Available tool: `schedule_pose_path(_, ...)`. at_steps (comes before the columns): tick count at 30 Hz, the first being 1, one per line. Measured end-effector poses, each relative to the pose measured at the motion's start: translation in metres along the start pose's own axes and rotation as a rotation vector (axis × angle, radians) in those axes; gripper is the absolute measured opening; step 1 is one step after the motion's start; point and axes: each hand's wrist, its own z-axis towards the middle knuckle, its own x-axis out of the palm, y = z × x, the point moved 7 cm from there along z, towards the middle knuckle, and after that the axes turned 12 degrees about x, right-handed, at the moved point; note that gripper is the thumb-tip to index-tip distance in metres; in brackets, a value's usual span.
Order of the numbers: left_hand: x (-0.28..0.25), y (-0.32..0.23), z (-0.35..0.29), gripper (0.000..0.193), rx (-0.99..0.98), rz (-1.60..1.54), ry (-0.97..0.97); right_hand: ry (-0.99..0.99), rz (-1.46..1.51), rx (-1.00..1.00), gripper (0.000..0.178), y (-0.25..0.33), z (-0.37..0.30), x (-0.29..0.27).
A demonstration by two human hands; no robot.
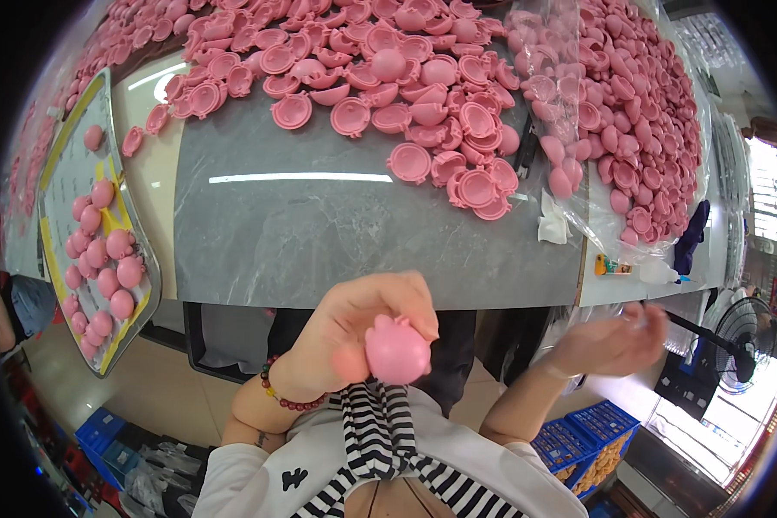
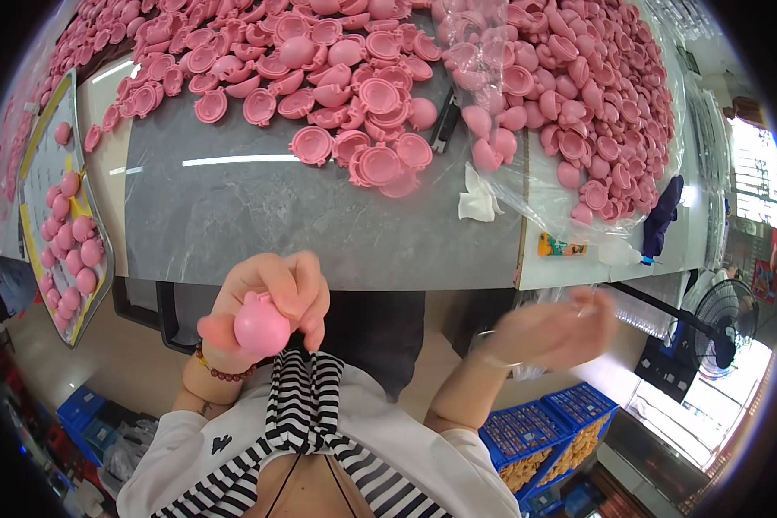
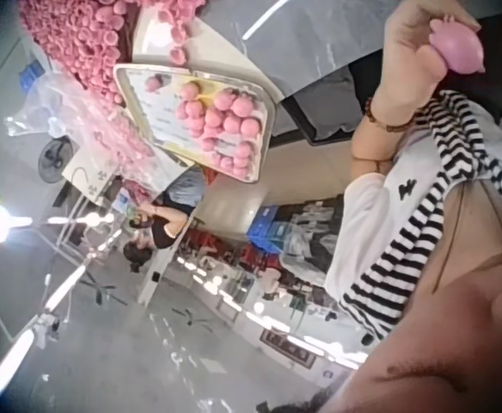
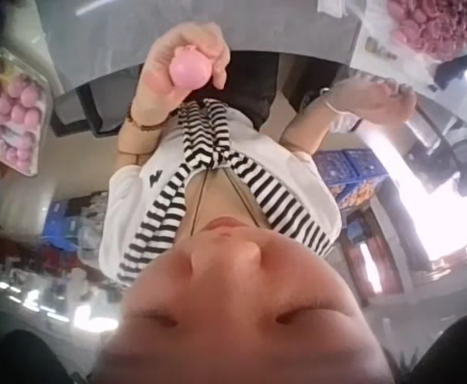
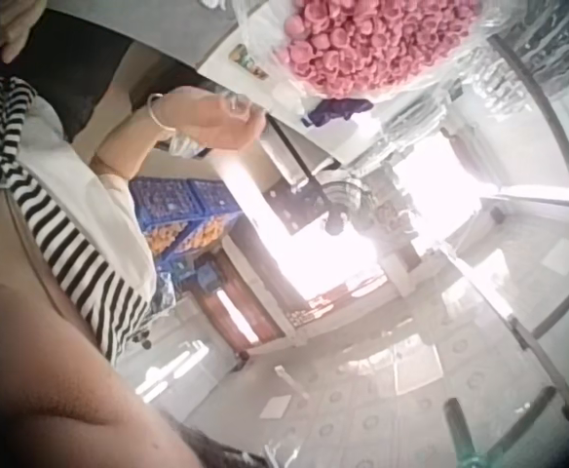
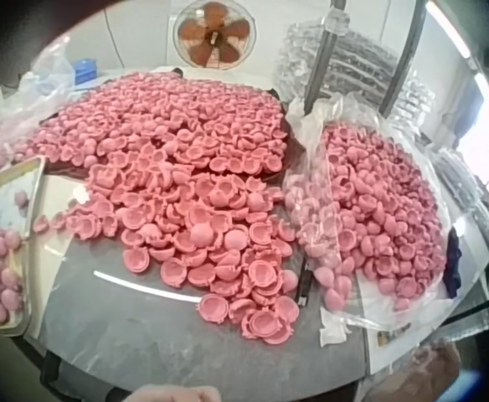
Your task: The person applies glue to plastic shell halves using a dispensing bottle, joins the pieces together by hand to assemble round objects, and places the assembled objects onto a tray.
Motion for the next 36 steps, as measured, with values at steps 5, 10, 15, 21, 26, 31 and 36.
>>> schedule_pose_path(5,0.008,-0.002,-0.004,0.052,-0.144,-0.138,0.048,-0.056,-0.301,0.305,0.059,-0.125,0.045,-0.036)
schedule_pose_path(10,0.006,-0.006,-0.006,0.047,-0.151,0.026,-0.042,0.107,-0.198,0.43,0.044,-0.137,0.05,-0.023)
schedule_pose_path(15,0.002,-0.013,-0.01,0.043,-0.02,0.036,0.014,0.125,-0.181,0.505,0.028,-0.137,0.047,-0.018)
schedule_pose_path(21,-0.002,-0.021,-0.01,0.044,0.012,0.054,-0.026,0.033,-0.038,0.464,0.031,-0.082,0.04,-0.017)
schedule_pose_path(26,-0.005,-0.024,-0.012,0.041,0.095,0.089,0.049,0.301,0.037,0.435,0.04,-0.058,0.031,-0.005)
schedule_pose_path(31,0.003,-0.02,-0.006,0.039,0.151,0.262,0.116,0.763,0.254,0.406,0.038,-0.001,-0.003,0.042)
schedule_pose_path(36,-0.002,-0.013,-0.008,0.043,0.151,0.162,0.129,0.962,0.16,0.237,0.025,0.007,-0.013,0.076)
